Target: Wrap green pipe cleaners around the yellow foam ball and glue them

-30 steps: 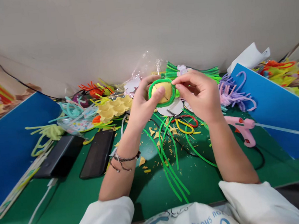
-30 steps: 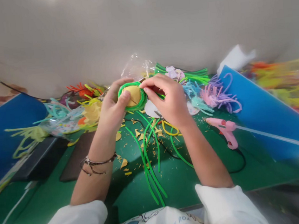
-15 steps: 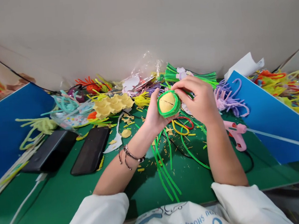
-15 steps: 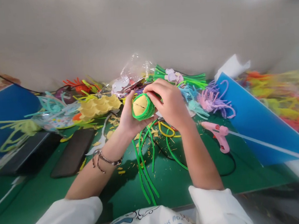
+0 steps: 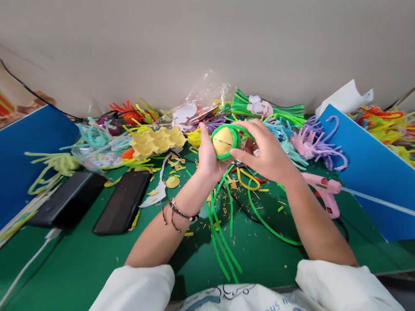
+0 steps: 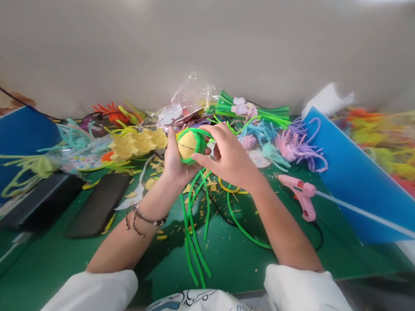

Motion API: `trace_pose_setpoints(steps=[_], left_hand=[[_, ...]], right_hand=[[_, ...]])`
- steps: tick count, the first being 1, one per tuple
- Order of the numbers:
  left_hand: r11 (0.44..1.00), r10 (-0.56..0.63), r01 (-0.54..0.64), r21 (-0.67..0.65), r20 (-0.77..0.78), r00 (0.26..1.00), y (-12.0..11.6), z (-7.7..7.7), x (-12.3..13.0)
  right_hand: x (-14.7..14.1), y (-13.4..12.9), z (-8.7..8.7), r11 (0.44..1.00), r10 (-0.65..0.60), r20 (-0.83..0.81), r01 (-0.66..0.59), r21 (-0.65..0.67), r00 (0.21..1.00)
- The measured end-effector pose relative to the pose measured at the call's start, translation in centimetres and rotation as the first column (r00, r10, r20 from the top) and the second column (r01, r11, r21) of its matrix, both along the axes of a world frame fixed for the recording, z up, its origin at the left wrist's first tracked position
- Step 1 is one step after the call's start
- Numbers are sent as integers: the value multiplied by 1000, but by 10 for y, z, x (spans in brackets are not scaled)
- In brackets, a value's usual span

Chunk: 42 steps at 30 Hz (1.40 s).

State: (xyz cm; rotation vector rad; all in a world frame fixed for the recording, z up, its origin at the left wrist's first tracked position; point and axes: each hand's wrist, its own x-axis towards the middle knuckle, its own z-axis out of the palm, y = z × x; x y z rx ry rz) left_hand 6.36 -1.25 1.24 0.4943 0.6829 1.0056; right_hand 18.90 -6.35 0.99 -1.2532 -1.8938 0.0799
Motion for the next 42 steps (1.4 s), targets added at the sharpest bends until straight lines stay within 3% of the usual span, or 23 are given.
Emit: trace_pose_setpoints(steps=[5, 10, 15, 19, 23, 29, 34, 37, 42], left_hand=[[989, -129, 130, 65, -22, 991, -1, 2, -6], [953, -204, 204, 223, -21, 979, -8, 9, -15], [880, -286, 256, 399, 16, 958, -24, 12, -21], [756, -332, 276, 594, -16, 943, -32, 9, -27], [661, -319, 273, 699, -68, 945, -29, 3, -34], [616, -306, 324, 718, -162, 938, -24, 1, -42], [587, -229, 273, 762, -168, 959, -32, 4, -45], [589, -213, 298, 751, -212, 954, -32, 1, -46], [640, -208, 281, 715, -191, 959, -28, -6, -47]], right_hand=[[-2, 1, -7, 1000, 15, -69, -16, -7, 998], [1, 3, -5, 989, 122, -309, -142, -42, 943], [4, -1, 3, 966, 188, -508, -250, -57, 840], [3, -6, 7, 937, 241, -575, -341, -71, 782], [2, -11, 8, 939, 268, -541, -341, -37, 797], [4, -18, 10, 957, 257, -373, -289, -31, 891], [4, -19, 10, 946, 314, -283, -325, 6, 906], [3, -19, 10, 958, 274, -260, -288, -17, 926], [0, -23, 16, 964, 264, -178, -263, 31, 948]])
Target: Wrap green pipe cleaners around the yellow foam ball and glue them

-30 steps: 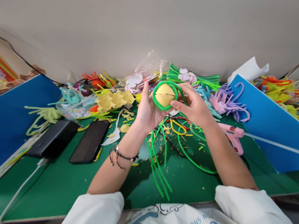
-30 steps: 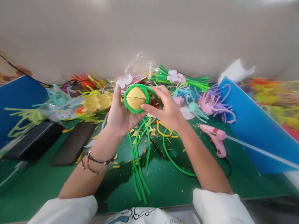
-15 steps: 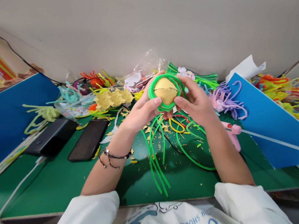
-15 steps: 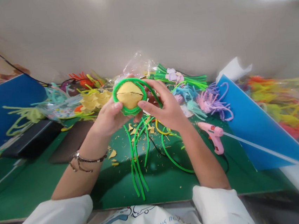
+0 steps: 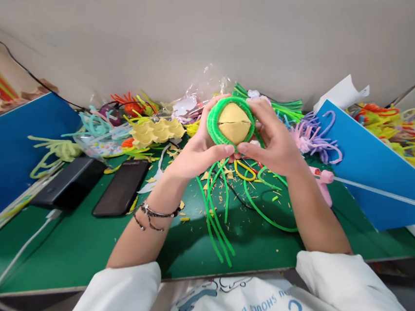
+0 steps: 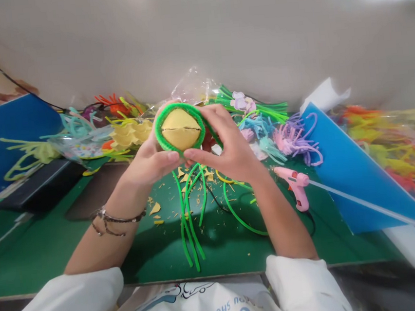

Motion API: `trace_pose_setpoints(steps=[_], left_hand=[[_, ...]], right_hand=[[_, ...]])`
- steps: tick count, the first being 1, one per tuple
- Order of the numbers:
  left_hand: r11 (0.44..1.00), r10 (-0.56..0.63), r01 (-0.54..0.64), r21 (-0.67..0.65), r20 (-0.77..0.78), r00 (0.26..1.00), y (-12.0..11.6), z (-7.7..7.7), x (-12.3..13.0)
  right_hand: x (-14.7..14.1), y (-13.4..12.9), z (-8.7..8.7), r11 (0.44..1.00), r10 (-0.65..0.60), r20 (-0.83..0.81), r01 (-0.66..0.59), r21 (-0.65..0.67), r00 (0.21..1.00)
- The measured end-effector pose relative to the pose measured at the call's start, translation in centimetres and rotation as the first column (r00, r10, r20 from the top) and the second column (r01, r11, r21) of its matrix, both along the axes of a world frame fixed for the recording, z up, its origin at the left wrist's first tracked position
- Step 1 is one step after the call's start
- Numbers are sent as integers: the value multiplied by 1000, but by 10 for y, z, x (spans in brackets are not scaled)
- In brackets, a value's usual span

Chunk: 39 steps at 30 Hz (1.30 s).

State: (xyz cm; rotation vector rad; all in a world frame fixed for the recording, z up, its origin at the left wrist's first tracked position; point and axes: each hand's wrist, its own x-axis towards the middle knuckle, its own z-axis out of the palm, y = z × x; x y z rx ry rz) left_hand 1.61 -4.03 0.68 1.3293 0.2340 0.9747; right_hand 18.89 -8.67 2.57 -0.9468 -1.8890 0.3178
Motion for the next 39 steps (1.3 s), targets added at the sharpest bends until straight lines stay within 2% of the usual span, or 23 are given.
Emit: trace_pose_setpoints(steps=[3, 6, 9, 14, 17, 21, 26, 30, 33, 39], left_hand=[[998, 25, -25, 54, -6, 1000, -1, 2, -1], [991, 56, -54, 126, -16, 998, -6, 8, -3], [977, 108, -108, 181, 9, 994, -12, 13, -3], [945, 120, -129, 300, 50, 992, -18, 15, -2], [939, 121, -123, 322, 27, 992, -18, 14, -4], [897, 168, -170, 408, 40, 985, -18, 14, -6], [952, 128, -124, 279, 6, 992, -18, 17, -4], [962, 89, -76, 263, -38, 995, -9, 11, -5], [972, 17, 1, 237, -75, 997, -2, 7, -7], [949, 111, -73, 308, -108, 988, -1, 10, -8]], right_hand=[[-3, -3, 3, 998, -33, 39, 31, 51, 999], [-4, -6, 5, 992, -6, 63, -2, 126, 998], [-3, -8, 6, 989, 19, 75, -30, 147, 997], [3, -6, 4, 993, 105, 77, -109, 48, 992], [5, -2, -4, 981, 181, -27, -183, -68, 983], [3, 1, -12, 983, 143, -186, -162, -90, 972], [-1, 1, -7, 989, 107, -185, -125, -85, 977], [0, 2, -3, 993, 82, -178, -96, -69, 981], [1, 4, -5, 990, 110, -191, -123, -62, 976], [1, 6, -7, 989, 74, -167, -94, -112, 983]])
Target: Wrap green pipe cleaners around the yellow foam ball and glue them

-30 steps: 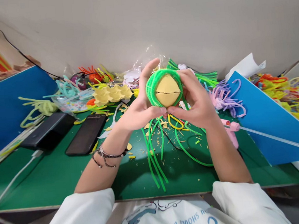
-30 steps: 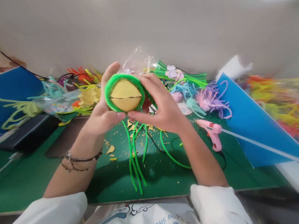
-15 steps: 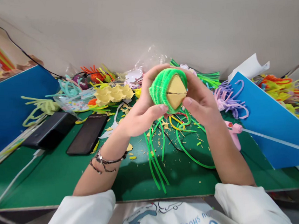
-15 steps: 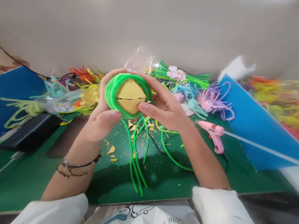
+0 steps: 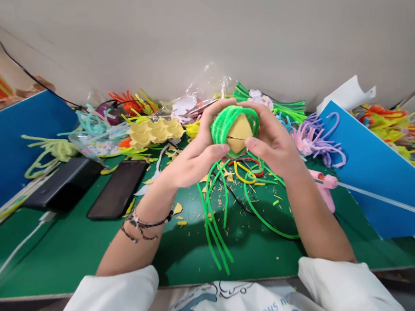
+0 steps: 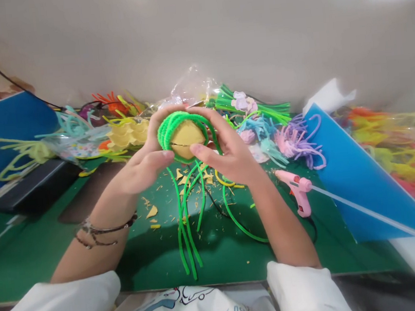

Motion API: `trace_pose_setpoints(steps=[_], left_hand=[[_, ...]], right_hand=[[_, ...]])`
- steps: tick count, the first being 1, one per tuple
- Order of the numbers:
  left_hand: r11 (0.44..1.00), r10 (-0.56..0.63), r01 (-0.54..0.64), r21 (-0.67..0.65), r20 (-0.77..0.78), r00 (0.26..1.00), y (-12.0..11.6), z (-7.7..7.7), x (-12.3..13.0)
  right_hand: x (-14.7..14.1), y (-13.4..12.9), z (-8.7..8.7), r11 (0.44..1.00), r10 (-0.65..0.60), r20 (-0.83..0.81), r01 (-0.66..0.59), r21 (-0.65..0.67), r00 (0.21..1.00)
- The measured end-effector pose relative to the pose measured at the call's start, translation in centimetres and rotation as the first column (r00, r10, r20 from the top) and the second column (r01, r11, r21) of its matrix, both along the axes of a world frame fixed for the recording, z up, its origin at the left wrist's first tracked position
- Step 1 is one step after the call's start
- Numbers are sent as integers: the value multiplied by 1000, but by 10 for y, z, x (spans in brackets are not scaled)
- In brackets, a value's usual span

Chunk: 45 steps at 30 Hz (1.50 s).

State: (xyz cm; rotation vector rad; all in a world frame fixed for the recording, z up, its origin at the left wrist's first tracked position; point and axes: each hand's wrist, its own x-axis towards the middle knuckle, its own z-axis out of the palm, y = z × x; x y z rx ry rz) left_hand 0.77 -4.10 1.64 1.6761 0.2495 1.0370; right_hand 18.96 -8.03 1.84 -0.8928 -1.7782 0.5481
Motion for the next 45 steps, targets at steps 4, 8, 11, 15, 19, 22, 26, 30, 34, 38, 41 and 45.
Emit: trace_pose_setpoints(steps=[4, 8, 11, 15, 19, 22, 26, 30, 34, 38, 41, 45], left_hand=[[1000, 17, -17, -11, -41, 999, -1, 1, -1], [999, 36, -37, 15, 21, 999, 1, -1, -1], [1000, 13, -14, 23, 8, 1000, 3, -2, -1], [999, -54, 54, 6, 41, 998, 5, -5, 0], [999, -18, 17, 43, 16, 1000, 7, -8, 1], [996, -4, 3, 91, 8, 1000, 10, -8, 1], [970, 21, -30, 243, 39, 999, 19, -16, 4], [957, 56, -60, 284, 21, 998, 28, -27, 8], [988, 12, -2, 154, -58, 998, 30, -25, 6], [990, -139, 135, -37, -150, 979, 31, -18, -1], [991, -128, 117, -66, -195, 972, 29, -15, -6], [999, 3, 9, 53, -224, 975, 25, -14, -6]], right_hand=[[-1, 1, 1, 999, 16, -10, -17, -51, 1000], [-1, 2, 1, 997, 45, -19, -46, -57, 999], [0, 1, 0, 995, 86, -25, -87, -42, 996], [3, 1, -1, 998, 53, 13, -53, -34, 998], [5, 3, -2, 999, 38, 72, -40, 21, 997], [6, 2, -1, 994, 29, 118, -41, 99, 993], [5, 2, 1, 988, -2, 157, -23, 154, 988], [4, 2, 2, 982, -33, 159, 2, 187, 987], [6, -1, 5, 975, -78, 216, 29, 222, 973], [8, -1, 6, 966, -91, 285, 16, 256, 954], [8, 0, 5, 963, -97, 318, 9, 268, 943], [7, -1, 5, 964, -116, 330, 25, 265, 937]])
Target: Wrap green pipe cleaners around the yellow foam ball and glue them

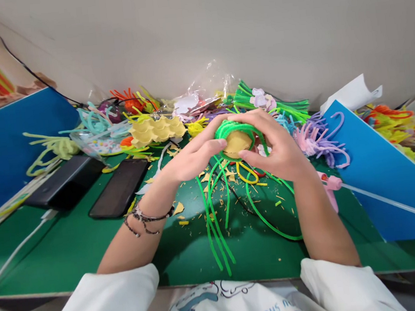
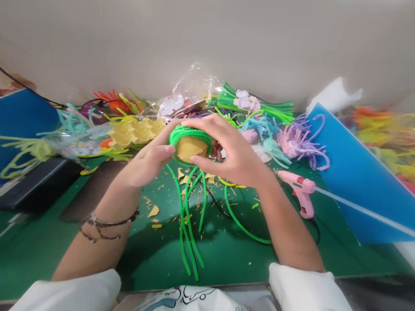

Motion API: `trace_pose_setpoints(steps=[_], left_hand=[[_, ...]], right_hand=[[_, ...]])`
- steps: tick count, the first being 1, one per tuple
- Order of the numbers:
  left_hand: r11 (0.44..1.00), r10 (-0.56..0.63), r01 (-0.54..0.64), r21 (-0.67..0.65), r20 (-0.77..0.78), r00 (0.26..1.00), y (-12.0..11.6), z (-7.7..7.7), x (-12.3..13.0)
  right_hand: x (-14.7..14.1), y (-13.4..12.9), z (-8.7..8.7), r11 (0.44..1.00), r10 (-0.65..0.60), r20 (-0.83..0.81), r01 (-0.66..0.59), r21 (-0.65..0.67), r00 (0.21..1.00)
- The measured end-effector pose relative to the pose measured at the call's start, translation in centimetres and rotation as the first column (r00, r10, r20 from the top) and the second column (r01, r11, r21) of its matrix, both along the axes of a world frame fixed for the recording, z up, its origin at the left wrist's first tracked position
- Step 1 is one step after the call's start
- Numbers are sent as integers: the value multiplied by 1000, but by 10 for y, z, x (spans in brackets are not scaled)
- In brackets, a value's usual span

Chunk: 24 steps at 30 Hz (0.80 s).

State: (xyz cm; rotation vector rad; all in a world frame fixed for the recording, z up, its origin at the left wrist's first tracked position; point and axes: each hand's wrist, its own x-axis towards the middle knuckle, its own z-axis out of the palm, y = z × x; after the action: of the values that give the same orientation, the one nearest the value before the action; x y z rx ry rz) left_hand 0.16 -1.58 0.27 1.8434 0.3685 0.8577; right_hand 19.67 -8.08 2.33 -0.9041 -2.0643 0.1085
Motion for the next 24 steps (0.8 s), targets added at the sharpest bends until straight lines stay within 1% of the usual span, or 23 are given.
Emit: trace_pose_setpoints(steps=[2, 4, 9, 12, 16, 18, 20, 22, 24], left_hand=[[999, -7, 5, 54, 24, 1000, -2, 0, 2], [997, -33, 30, 66, 37, 999, -3, 0, 3], [995, -103, 103, 4, 51, 993, -3, 0, 4], [995, -94, 94, -14, 26, 995, -3, -1, 4], [996, -88, 89, -17, 70, 994, -3, -3, 8], [993, -92, 97, -61, 85, 992, -3, -5, 10], [985, -98, 111, -132, 102, 990, -2, -6, 12], [971, -111, 138, -194, 144, 983, -2, -7, 14], [958, -132, 175, -227, 192, 972, -2, -5, 16]], right_hand=[[-1, -2, 1, 999, -28, 7, 29, -16, 1000], [-1, -3, 1, 998, -45, 9, 45, -35, 999], [0, -5, 3, 999, -27, 13, 28, -47, 1000], [1, -4, 3, 999, -25, 14, 26, -46, 1000], [2, -4, 2, 999, -23, 2, 23, -28, 1000], [1, -4, 3, 999, -35, 4, 35, -26, 999], [0, -5, 3, 998, -51, 10, 51, -31, 999], [0, -6, 4, 998, -56, 11, 57, -32, 998], [0, -5, 3, 998, -49, 6, 50, -39, 999]])
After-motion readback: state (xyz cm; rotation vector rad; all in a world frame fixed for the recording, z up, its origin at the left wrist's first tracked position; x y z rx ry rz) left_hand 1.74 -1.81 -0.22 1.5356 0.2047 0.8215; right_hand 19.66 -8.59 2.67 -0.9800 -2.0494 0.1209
